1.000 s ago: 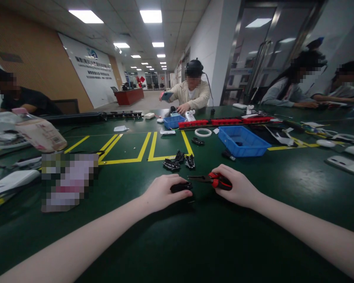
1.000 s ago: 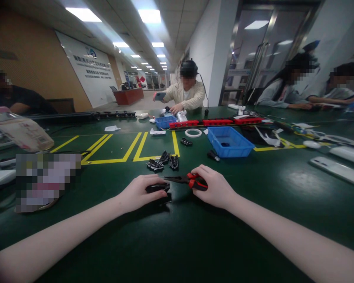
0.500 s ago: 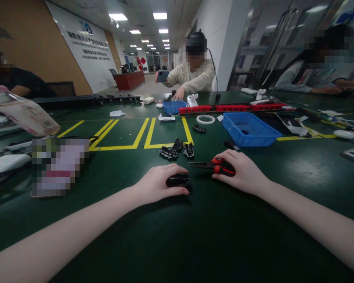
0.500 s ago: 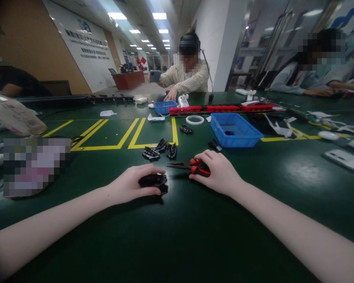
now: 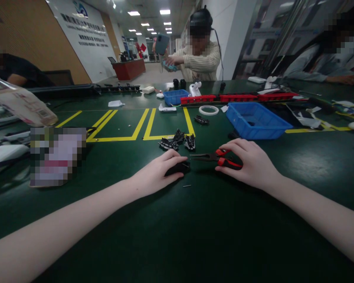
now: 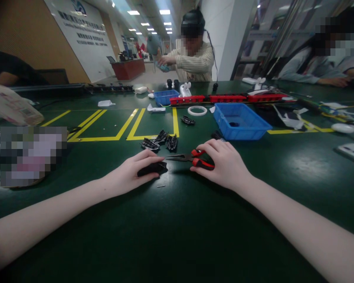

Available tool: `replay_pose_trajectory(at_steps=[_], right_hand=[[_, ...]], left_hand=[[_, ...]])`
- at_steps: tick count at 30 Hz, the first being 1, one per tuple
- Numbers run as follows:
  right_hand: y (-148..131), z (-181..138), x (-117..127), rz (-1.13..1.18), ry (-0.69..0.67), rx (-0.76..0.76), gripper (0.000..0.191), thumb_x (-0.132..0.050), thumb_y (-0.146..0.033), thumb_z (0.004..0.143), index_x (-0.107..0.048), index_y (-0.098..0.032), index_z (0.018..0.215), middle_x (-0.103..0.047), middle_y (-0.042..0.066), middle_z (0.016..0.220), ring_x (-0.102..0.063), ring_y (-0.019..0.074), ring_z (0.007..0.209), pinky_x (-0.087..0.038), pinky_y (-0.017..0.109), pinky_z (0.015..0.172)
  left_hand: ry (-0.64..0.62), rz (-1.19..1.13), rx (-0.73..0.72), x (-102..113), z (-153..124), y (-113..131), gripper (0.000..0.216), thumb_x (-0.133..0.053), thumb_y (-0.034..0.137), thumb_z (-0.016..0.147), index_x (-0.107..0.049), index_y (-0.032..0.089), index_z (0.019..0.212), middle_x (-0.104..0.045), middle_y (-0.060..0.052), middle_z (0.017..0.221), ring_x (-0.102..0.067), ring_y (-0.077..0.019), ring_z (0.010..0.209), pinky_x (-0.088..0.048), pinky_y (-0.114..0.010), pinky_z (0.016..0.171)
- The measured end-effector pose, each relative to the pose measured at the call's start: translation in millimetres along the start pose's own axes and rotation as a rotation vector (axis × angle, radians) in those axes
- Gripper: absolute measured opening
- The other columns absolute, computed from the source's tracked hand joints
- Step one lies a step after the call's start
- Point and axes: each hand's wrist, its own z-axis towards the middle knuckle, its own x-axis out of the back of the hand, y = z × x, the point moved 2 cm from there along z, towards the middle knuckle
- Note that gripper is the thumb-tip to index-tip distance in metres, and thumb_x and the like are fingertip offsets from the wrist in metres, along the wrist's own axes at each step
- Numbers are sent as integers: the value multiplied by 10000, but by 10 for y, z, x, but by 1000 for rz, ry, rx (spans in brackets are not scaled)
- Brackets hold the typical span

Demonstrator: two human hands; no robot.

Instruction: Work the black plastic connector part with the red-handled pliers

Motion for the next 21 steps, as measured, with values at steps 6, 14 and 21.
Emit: replay_pose_trajectory(at_steps=[6, 14, 21], right_hand=[[-94, -32, 103, -135, 122, 210, 450, -599, -477, 791, -557, -143, 1089, -615, 142, 1025, -580, 271, 949, -460, 398, 787], [-238, -53, 121, -215, 80, 259, 443, -588, -441, 799, -608, -86, 1065, -632, 168, 981, -584, 282, 870, -473, 398, 712], [-306, -55, 164, -299, 78, 249, 380, -549, -382, 824, -631, -79, 1038, -625, 183, 955, -571, 293, 835, -459, 400, 660]], left_hand=[[30, -100, 28, 9, 9, -12, 348, -589, 302, 869, -562, 195, 1198, -584, -57, 1082, -595, -186, 944, -534, -330, 800], [75, 29, 10, -4, -23, 53, 308, -640, 288, 820, -578, 167, 1097, -614, -52, 1037, -599, -179, 924, -517, -309, 783], [134, 240, -53, 0, -28, 79, 301, -649, 321, 810, -592, 156, 1055, -641, -40, 985, -595, -184, 876, -450, -324, 774]])
